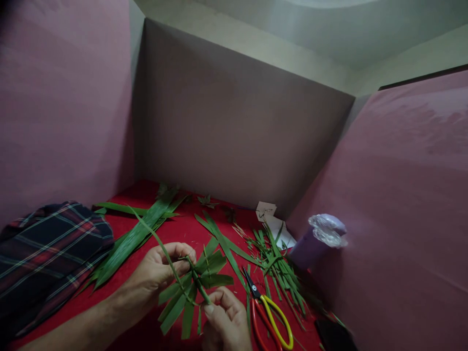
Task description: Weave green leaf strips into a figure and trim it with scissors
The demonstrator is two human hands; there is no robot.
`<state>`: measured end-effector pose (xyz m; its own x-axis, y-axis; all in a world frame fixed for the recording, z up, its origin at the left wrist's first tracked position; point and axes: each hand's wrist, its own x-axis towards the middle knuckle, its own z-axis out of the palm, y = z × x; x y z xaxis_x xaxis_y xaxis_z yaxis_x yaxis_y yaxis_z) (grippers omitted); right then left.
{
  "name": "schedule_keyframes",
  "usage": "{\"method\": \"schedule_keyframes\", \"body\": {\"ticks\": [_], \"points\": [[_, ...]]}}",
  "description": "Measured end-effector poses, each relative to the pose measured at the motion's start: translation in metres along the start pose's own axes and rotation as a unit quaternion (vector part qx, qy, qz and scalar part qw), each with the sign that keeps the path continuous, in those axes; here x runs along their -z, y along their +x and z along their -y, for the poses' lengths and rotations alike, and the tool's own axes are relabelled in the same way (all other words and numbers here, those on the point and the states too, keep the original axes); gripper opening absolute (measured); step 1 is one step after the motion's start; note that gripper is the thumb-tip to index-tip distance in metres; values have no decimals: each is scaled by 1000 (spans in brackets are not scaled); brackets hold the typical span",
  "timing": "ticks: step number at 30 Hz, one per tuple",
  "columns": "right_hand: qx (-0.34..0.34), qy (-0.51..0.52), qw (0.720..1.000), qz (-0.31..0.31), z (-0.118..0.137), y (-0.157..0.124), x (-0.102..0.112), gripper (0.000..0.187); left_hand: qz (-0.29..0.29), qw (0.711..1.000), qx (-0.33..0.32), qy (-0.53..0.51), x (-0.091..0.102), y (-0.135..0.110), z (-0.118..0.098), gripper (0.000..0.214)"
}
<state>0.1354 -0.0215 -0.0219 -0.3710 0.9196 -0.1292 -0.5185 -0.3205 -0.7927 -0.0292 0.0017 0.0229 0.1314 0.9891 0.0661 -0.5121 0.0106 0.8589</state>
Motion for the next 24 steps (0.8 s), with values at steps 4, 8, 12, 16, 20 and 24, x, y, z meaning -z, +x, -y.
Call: {"method": "schedule_keyframes", "body": {"ticks": [4, 8, 12, 16, 20, 24], "points": [[1, -9, 1000, -14, -1, 1, 3, 28, 1, 1000, 2, 0, 0, -1, -1, 12], [6, -19, 1000, -19, -3, 2, 5, 30, -5, 1000, -12, 13, 1, -1, -1, 11], [6, -24, 1000, -16, -2, 2, 5, 29, 2, 1000, -10, 22, 1, 0, -1, 10], [3, -24, 1000, -18, -1, 1, 4, 30, 11, 1000, -20, 22, 1, 0, -1, 8], [8, -28, 999, -18, -1, 2, 4, 30, 11, 1000, -17, 20, 0, -1, -1, 8], [10, -27, 999, -22, -3, 3, 4, 30, 6, 1000, -18, 15, 1, -1, -1, 8]]}}
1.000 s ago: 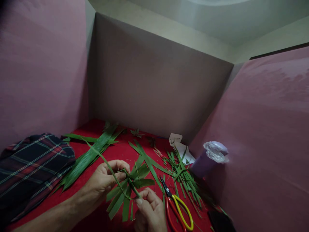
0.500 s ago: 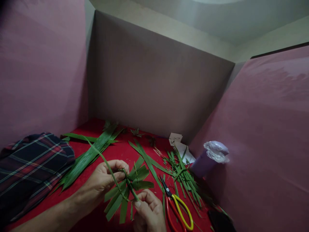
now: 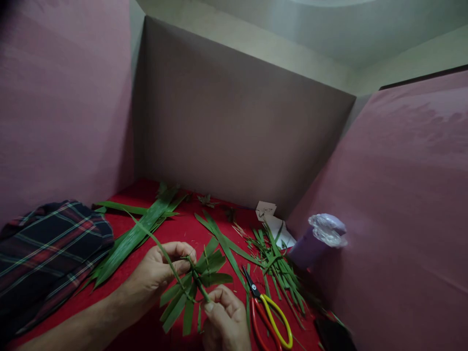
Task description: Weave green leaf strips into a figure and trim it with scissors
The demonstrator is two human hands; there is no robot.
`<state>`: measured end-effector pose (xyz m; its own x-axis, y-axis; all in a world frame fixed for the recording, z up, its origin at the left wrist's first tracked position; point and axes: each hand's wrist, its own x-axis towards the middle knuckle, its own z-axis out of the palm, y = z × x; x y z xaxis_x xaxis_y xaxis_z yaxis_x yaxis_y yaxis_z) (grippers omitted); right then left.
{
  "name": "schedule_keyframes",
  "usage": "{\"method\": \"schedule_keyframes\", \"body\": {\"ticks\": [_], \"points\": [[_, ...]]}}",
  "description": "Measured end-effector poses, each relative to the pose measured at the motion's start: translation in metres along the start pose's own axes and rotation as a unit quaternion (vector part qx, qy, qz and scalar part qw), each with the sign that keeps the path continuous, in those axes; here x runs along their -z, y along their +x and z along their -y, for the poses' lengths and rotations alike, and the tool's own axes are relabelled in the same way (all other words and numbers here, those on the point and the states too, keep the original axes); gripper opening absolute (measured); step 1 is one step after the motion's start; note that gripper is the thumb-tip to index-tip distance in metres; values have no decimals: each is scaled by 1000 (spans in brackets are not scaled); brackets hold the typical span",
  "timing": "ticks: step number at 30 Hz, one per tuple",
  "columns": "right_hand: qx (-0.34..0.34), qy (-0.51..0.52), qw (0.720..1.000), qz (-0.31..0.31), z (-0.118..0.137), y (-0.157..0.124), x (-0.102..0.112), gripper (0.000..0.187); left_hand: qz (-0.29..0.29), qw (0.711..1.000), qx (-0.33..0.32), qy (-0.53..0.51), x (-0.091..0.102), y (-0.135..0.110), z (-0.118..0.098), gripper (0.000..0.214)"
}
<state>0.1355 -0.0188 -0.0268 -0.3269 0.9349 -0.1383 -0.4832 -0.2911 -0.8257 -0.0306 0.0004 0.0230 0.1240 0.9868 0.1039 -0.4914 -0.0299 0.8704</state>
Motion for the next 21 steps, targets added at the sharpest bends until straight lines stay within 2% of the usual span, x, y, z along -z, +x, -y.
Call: {"method": "schedule_keyframes", "body": {"ticks": [10, 16, 21], "points": [[36, -14, 999, -19, 0, 0, -1, 27, 0, 1000, 15, -20, 1, 2, -1, 8], [37, -10, 999, -4, -4, 1, 3, 29, -4, 1000, 1, -6, 3, 4, 0, 9], [35, -54, 998, 11, -1, 4, 3, 31, -15, 1000, 11, -15, 2, 6, -11, 13]]}}
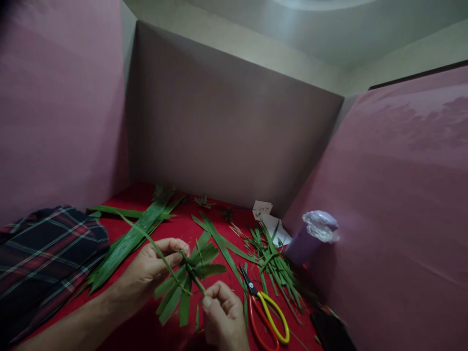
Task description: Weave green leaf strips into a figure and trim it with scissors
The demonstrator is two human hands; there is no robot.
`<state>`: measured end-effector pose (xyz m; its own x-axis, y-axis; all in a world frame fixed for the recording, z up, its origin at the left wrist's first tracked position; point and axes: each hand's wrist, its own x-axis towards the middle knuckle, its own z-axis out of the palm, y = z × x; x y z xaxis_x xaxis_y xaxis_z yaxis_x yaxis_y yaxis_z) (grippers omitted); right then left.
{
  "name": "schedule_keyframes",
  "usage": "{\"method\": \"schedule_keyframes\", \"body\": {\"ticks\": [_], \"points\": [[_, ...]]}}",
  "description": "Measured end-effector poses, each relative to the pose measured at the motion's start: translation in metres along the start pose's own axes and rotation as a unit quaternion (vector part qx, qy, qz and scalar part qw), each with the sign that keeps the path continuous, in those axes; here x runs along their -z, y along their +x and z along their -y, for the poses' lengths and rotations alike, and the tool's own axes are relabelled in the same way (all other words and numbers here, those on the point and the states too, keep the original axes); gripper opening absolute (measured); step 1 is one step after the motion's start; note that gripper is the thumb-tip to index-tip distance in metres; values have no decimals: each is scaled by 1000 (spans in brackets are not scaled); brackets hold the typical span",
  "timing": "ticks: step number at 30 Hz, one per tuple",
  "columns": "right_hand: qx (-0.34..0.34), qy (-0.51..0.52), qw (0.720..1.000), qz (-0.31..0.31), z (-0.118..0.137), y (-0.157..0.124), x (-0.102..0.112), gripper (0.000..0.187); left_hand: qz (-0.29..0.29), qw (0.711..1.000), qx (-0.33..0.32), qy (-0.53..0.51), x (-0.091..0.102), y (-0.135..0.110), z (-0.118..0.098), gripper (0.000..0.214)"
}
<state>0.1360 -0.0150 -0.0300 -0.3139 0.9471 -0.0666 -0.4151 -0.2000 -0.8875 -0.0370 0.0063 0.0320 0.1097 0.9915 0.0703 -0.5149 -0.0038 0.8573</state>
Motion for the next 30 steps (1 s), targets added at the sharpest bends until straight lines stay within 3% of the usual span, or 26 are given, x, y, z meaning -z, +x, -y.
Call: {"method": "schedule_keyframes", "body": {"ticks": [5, 11, 14, 19, 22, 25, 28, 30], "points": [[41, -68, 997, 18, 9, -2, -4, 30, -40, 999, 3, -14, 4, 1, -15, 16], [29, -125, 991, 37, 23, -6, -13, 27, -33, 999, 17, -35, 11, 5, -17, 16], [30, -143, 989, 17, 37, -11, -15, 30, -17, 999, 18, -36, 12, 6, -17, 15], [3, -257, 966, 28, 73, -29, 9, 30, 2, 998, 40, -42, 13, 7, -22, 15], [56, -391, 918, -33, 87, -41, 36, 21, 25, 998, 50, -34, 16, 9, -22, 13], [127, -566, 806, -117, 86, -47, 61, 13, 41, 997, 61, -22, 18, 9, -21, 13], [116, -692, 702, -124, 76, -48, 75, 11, 48, 996, 73, -19, 17, 7, -20, 14], [88, -719, 677, -133, 68, -45, 79, 11, 56, 995, 81, -20, 14, 6, -19, 14]]}}
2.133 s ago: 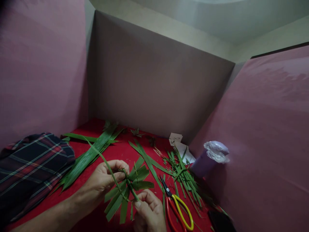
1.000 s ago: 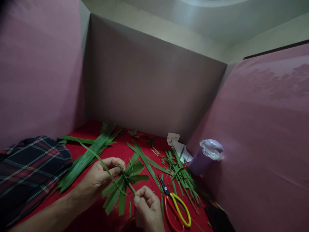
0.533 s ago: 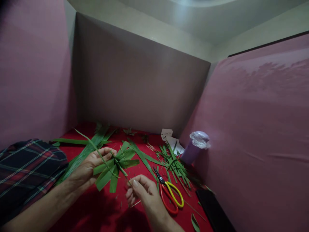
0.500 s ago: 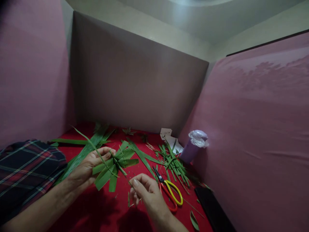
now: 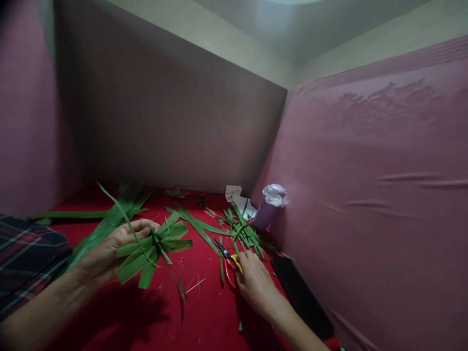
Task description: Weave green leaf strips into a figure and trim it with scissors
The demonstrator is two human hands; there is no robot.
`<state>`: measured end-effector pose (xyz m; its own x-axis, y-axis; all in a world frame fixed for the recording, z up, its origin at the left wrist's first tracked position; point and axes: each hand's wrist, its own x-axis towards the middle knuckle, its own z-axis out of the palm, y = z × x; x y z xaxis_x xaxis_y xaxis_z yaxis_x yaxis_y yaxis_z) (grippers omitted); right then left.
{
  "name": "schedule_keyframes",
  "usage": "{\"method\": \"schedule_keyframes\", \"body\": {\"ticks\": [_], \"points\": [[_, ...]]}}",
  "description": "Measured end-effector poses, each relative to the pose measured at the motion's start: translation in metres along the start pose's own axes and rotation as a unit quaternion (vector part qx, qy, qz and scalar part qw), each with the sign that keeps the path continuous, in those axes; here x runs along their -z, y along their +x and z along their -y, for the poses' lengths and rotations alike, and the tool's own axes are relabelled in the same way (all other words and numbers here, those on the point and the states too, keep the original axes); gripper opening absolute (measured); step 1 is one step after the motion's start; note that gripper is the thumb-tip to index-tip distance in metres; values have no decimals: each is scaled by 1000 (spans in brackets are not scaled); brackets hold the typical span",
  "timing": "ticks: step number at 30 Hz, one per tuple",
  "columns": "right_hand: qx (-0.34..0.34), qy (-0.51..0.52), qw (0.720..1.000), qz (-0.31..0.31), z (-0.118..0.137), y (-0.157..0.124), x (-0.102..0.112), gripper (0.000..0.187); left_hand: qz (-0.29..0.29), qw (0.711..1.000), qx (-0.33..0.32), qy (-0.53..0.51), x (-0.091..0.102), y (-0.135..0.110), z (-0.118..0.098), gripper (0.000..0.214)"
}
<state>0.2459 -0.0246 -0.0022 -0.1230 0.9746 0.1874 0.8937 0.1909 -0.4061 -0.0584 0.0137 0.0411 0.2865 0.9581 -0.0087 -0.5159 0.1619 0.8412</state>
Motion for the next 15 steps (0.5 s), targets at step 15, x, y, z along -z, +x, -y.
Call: {"method": "schedule_keyframes", "body": {"ticks": [15], "points": [[-131, 384, 914, 7, 10, 19, 28, 32, 40, 999, 3, 10, 1, -3, 15, 10]]}}
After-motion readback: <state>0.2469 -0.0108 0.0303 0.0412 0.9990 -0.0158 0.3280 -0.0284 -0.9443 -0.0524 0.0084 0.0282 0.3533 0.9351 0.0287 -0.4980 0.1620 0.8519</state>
